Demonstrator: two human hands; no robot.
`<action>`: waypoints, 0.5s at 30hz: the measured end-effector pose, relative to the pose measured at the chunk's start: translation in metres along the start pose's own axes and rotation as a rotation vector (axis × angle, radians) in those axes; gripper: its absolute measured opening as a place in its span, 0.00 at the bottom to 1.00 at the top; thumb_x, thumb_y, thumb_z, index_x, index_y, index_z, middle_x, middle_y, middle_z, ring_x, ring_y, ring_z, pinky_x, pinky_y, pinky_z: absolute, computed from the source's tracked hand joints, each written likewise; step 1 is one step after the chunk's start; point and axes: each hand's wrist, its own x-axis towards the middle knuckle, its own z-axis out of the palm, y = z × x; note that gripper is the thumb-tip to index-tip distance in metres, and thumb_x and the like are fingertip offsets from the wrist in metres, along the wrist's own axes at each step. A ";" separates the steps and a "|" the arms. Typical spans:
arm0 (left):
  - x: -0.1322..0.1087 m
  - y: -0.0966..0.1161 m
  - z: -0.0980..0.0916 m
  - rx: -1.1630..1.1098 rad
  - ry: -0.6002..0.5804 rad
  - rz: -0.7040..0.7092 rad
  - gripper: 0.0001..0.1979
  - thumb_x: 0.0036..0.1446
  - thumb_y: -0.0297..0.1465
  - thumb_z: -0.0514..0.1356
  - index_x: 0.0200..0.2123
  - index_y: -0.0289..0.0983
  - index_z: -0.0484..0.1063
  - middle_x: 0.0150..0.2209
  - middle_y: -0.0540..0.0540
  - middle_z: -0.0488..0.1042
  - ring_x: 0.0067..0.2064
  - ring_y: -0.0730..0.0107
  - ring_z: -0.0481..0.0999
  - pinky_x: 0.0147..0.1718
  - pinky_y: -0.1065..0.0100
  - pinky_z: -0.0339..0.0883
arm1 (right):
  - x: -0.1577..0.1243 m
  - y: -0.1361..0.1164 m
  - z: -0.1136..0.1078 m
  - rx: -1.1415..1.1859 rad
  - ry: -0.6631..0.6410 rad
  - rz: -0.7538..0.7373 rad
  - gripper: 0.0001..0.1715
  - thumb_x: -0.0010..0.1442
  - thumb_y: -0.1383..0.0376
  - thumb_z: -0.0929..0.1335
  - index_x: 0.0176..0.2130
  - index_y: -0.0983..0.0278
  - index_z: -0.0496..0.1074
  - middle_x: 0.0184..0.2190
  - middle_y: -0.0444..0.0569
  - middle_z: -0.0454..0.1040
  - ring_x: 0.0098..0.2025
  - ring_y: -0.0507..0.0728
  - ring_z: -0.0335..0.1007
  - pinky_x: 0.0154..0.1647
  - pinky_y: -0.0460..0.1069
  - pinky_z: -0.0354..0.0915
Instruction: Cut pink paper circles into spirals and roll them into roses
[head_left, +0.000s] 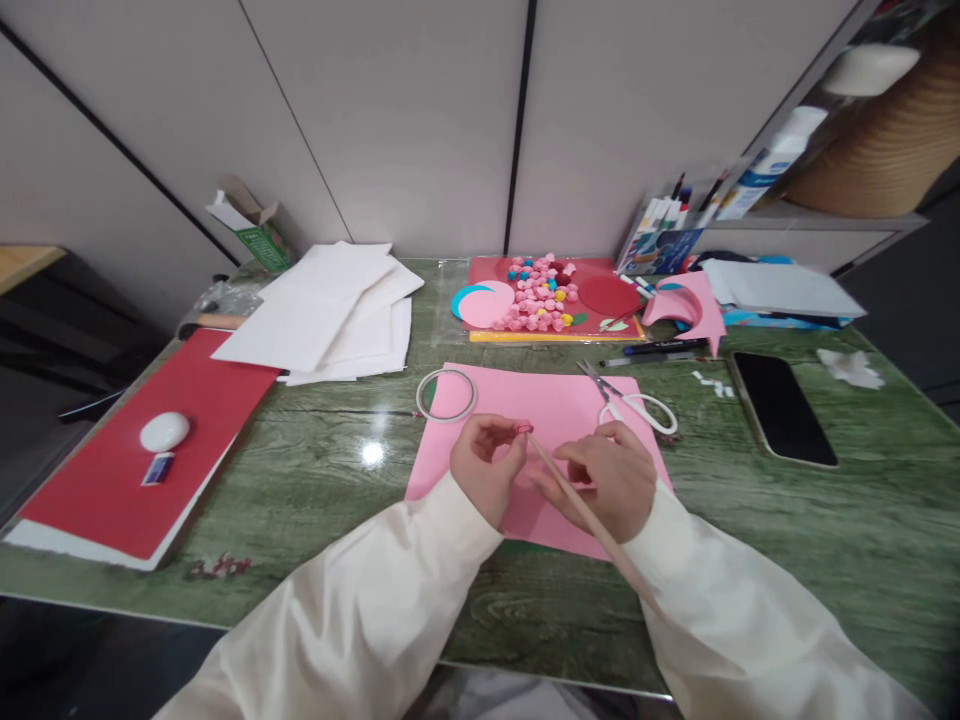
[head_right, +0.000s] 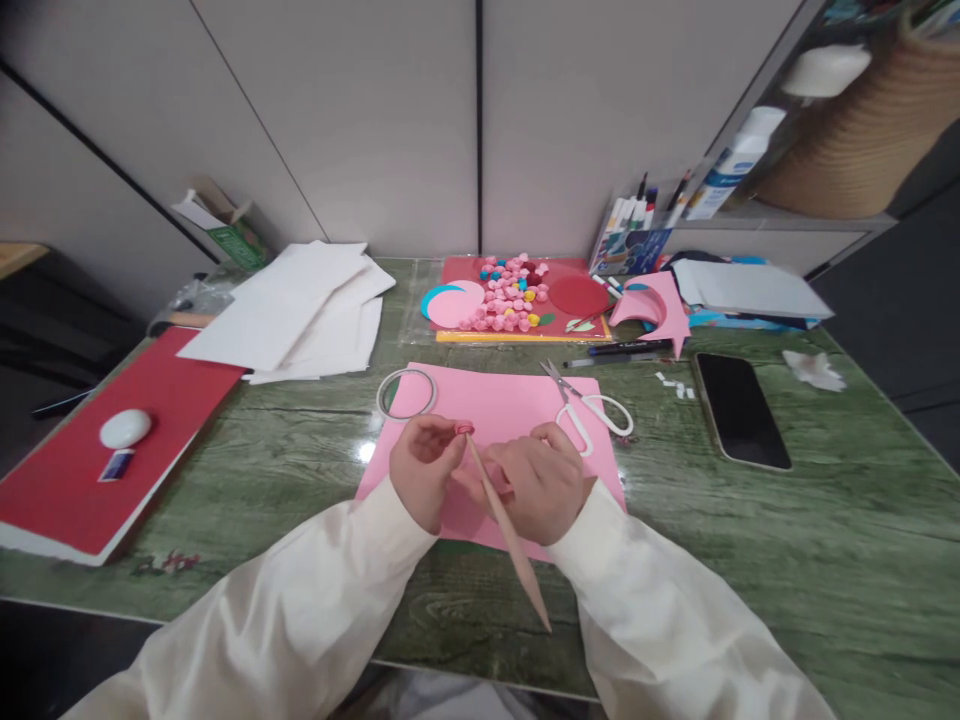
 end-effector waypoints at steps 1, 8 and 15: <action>0.002 -0.001 -0.001 0.001 0.015 -0.006 0.09 0.43 0.27 0.62 0.29 0.35 0.64 0.30 0.46 0.74 0.35 0.71 0.74 0.37 0.68 0.66 | 0.001 0.000 0.000 0.023 -0.035 0.008 0.11 0.52 0.61 0.67 0.22 0.64 0.66 0.11 0.39 0.64 0.16 0.47 0.56 0.28 0.48 0.53; 0.009 0.001 -0.003 0.009 0.050 -0.011 0.09 0.43 0.27 0.62 0.29 0.35 0.65 0.29 0.47 0.73 0.34 0.73 0.73 0.38 0.69 0.66 | 0.000 0.003 -0.001 0.068 0.000 -0.136 0.09 0.53 0.73 0.66 0.36 0.64 0.67 0.28 0.44 0.76 0.24 0.48 0.67 0.32 0.50 0.55; 0.009 -0.001 0.000 -0.073 -0.044 -0.203 0.13 0.38 0.27 0.64 0.29 0.35 0.65 0.28 0.48 0.73 0.32 0.72 0.73 0.35 0.69 0.66 | -0.004 0.011 -0.007 0.092 0.095 0.005 0.06 0.54 0.69 0.65 0.26 0.62 0.65 0.13 0.40 0.65 0.16 0.49 0.59 0.28 0.50 0.57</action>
